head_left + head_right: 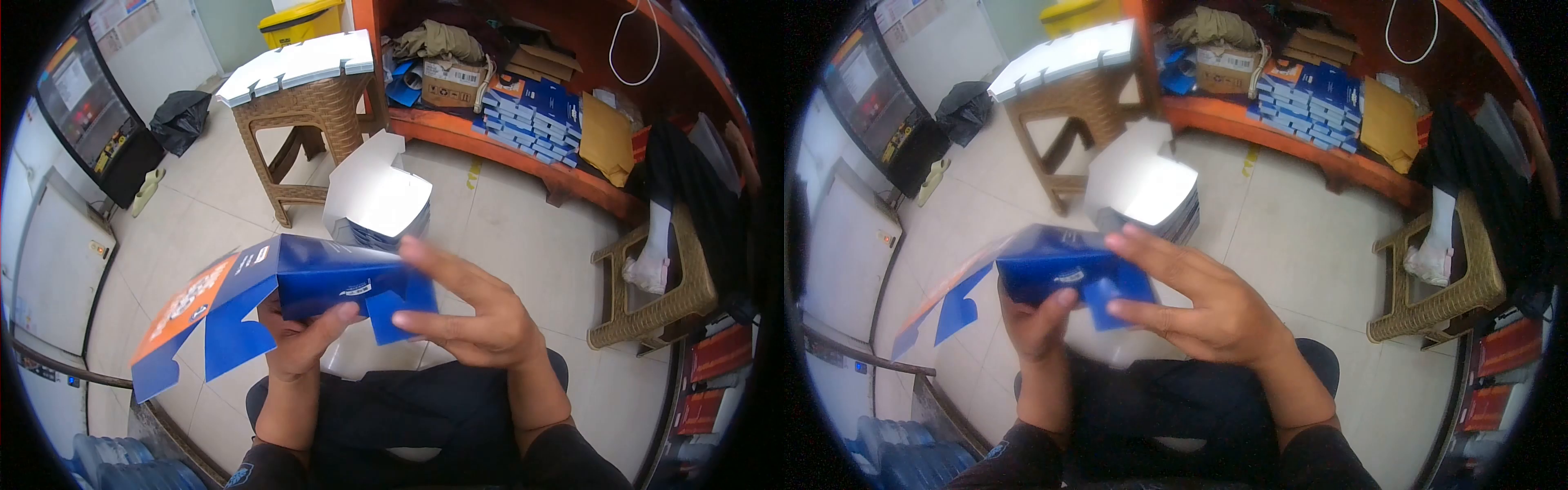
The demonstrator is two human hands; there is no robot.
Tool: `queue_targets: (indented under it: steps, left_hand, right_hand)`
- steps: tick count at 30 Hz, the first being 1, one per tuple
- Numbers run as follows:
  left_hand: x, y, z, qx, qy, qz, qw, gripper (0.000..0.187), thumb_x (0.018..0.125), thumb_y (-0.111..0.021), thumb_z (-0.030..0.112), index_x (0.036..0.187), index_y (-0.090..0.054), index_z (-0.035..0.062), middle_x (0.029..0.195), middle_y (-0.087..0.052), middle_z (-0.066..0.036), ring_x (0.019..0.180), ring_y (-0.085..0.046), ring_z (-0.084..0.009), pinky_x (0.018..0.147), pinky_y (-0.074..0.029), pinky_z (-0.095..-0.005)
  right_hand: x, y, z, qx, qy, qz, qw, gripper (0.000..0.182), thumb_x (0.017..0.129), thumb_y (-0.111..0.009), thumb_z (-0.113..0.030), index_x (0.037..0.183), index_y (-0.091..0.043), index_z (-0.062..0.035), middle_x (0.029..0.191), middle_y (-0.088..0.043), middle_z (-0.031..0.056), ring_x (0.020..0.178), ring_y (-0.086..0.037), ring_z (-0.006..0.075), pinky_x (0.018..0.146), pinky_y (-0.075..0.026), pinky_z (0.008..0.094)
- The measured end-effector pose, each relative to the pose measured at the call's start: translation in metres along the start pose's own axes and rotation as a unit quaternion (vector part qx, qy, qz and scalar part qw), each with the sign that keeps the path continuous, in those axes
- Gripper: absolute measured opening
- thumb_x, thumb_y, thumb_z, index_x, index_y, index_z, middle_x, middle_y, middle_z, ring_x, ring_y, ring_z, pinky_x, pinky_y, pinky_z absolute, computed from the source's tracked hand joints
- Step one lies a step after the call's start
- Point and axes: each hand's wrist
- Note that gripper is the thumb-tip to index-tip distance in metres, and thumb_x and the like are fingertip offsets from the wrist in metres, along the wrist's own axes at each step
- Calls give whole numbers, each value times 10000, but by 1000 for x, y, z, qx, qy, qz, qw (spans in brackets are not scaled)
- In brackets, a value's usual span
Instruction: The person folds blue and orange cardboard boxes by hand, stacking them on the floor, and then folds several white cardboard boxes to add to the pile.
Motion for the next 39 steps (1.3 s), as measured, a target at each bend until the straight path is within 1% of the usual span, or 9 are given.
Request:
queue_targets:
  steps: [4,7,10,19,25,28,34,37,39]
  left_hand:
    - [1,-5,3,-75,39,11,996,704,683,-834,-57,1316,-529,-8,1195,-664,-171,1093,-688,-304,975,-567,-410]
    - [-3,5,-3,-58,0,-17,998,712,671,-822,-72,1314,-521,-15,1195,-655,-173,1099,-682,-307,989,-557,-416]
    - [-4,12,-2,-20,-34,-45,998,708,678,-831,-63,1311,-515,-25,1194,-650,-177,1097,-682,-308,981,-561,-414]
    - [-14,1,5,82,2,17,996,757,719,-845,-1,1378,-473,-29,1248,-633,-180,1101,-680,-307,992,-554,-408]
    - [-5,-8,-1,-103,42,4,994,784,717,-821,7,1414,-465,-23,1268,-628,-167,1164,-646,-300,1039,-511,-422]
    - [-3,-5,7,-58,84,-10,995,771,715,-818,4,1406,-477,-20,1277,-624,-158,1202,-622,-290,1042,-503,-411]
    - [-17,12,-13,-37,20,7,999,692,628,-887,-8,1250,-586,-25,1148,-686,-176,1083,-684,-307,976,-548,-413]
    - [-19,18,-11,16,8,14,1000,654,606,-914,0,1188,-618,-34,1108,-692,-201,1058,-696,-315,934,-577,-425]
    - [-19,18,-15,8,-33,12,999,652,628,-903,-5,1204,-602,-48,1126,-688,-211,1061,-695,-320,924,-583,-429]
  right_hand:
    - [3,-3,-1,59,-3,10,998,445,815,-789,-98,1228,-747,-255,1547,-478,164,1420,-476,358,1145,-439,460]
    - [4,-3,-3,152,-5,22,988,409,731,-828,-15,1121,-805,-136,1470,-519,290,1320,-565,438,1079,-475,421]
    - [4,-4,-2,183,-7,11,983,401,733,-825,-12,1117,-805,-126,1467,-522,291,1319,-565,442,1083,-469,414]
    - [6,-2,-4,33,23,14,999,419,706,-761,41,1090,-809,-119,1451,-545,272,1312,-576,430,1074,-485,445]
    - [4,-4,-3,33,28,19,999,406,705,-758,4,1088,-805,-123,1447,-560,244,1321,-565,436,1074,-486,466]
    - [5,-2,-2,15,28,12,999,389,717,-765,-19,1089,-806,-126,1447,-561,239,1324,-560,442,1073,-484,472]
    - [2,-8,1,126,23,39,991,393,742,-804,-12,1113,-803,-143,1475,-523,267,1306,-577,432,1057,-495,421]
    - [-2,-10,6,150,16,22,988,457,825,-790,-120,1245,-736,-293,1576,-447,144,1374,-530,349,1082,-499,454]
    - [0,-9,3,137,14,22,990,416,777,-819,-67,1167,-779,-205,1508,-497,228,1306,-583,387,1045,-507,418]
Point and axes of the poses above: each hand's wrist, its own x-axis towards the middle knuckle, its own y-axis out of the back of the hand, z = x × y
